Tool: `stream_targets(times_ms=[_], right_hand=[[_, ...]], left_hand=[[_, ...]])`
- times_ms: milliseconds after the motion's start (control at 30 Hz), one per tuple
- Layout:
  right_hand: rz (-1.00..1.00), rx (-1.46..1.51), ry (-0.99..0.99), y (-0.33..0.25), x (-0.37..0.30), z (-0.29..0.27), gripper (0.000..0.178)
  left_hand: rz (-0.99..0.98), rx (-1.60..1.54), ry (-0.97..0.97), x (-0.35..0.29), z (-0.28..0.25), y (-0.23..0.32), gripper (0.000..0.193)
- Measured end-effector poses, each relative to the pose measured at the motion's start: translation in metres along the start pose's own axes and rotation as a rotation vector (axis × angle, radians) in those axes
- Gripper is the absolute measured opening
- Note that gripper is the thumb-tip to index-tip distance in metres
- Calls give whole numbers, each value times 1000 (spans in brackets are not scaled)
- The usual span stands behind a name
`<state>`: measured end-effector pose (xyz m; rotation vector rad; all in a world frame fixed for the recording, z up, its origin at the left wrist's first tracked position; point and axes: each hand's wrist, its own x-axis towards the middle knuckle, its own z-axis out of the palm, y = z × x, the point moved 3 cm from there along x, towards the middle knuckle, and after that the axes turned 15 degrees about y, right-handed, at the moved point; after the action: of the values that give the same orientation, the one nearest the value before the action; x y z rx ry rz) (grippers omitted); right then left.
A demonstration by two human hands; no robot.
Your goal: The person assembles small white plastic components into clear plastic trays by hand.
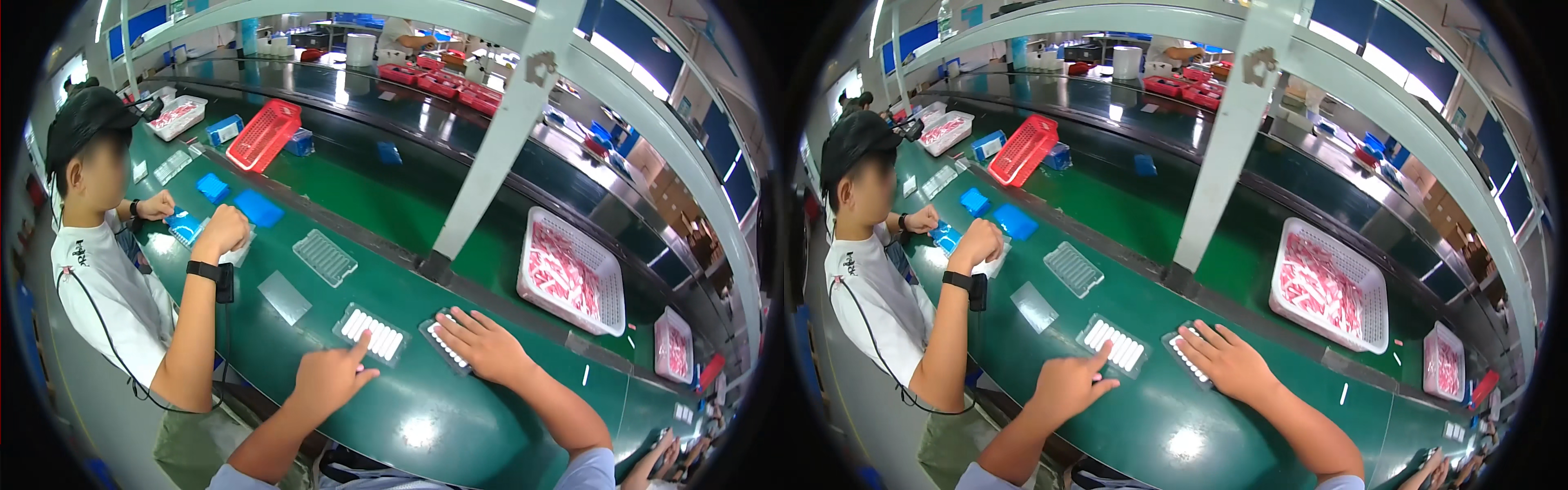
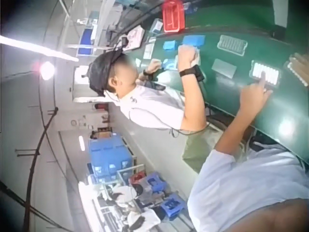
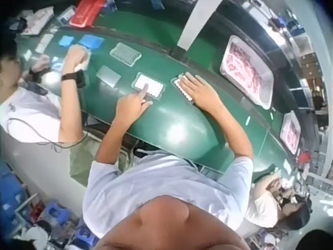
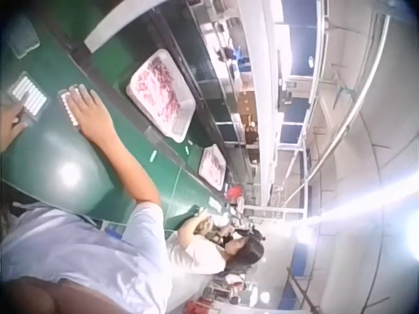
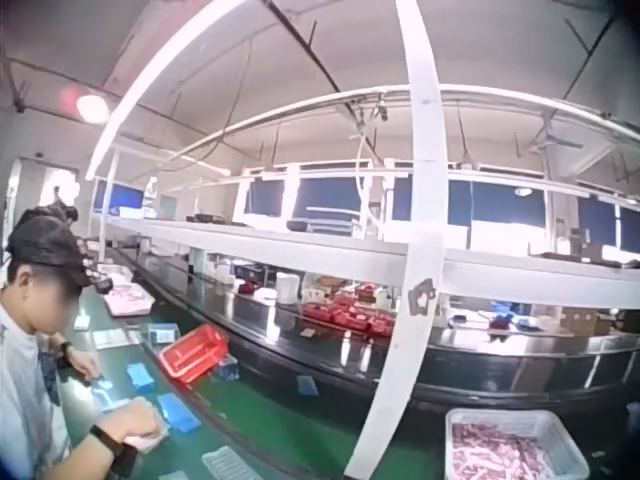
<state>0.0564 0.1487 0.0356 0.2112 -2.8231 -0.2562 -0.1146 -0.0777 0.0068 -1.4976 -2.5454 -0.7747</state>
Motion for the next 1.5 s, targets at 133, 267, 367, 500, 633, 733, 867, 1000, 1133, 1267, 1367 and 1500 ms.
stream_targets(times_ms=[133, 267, 367, 500, 633, 733, 867, 1000, 1133, 1267, 1367, 1500], right_hand=[[-122, 60, 64, 1, 56, 21, 60], [-219, 89, 113, -6, 99, 33, 58], [-260, 150, 141, -25, 124, 36, 54], [-292, 241, 165, -44, 146, 46, 52], [-274, 264, 147, -45, 160, 49, 54], [-254, 293, 128, -40, 155, 47, 56], [-171, 368, 72, -32, 130, 43, 64], [-190, 391, 86, -39, 112, 40, 61], [-196, 358, 98, -50, 127, 45, 64], [-212, 262, 131, -65, 164, 55, 68], [-262, 232, 50, -73, 185, 59, 80], [-220, 489, -206, -64, 212, 38, 94]], left_hand=[[-23, -67, 50, -23, -6, -4, 63], [-66, -60, 55, -36, -17, -9, 54], [-148, -30, 93, -46, -30, -23, 50], [-188, -37, 153, -43, -42, -43, 43], [-202, -35, 146, -39, -48, -68, 42], [-191, 4, 212, -35, -50, -93, 41], [-209, 151, 292, -14, -52, -125, 37], [-245, 90, 370, 9, -44, -133, 34], [-226, 63, 364, 27, -37, -133, 38], [-295, 41, 385, 39, -52, -131, 36], [-347, -58, 475, 30, -72, -105, 37], [-512, -401, 536, -5, -58, -75, 33]])
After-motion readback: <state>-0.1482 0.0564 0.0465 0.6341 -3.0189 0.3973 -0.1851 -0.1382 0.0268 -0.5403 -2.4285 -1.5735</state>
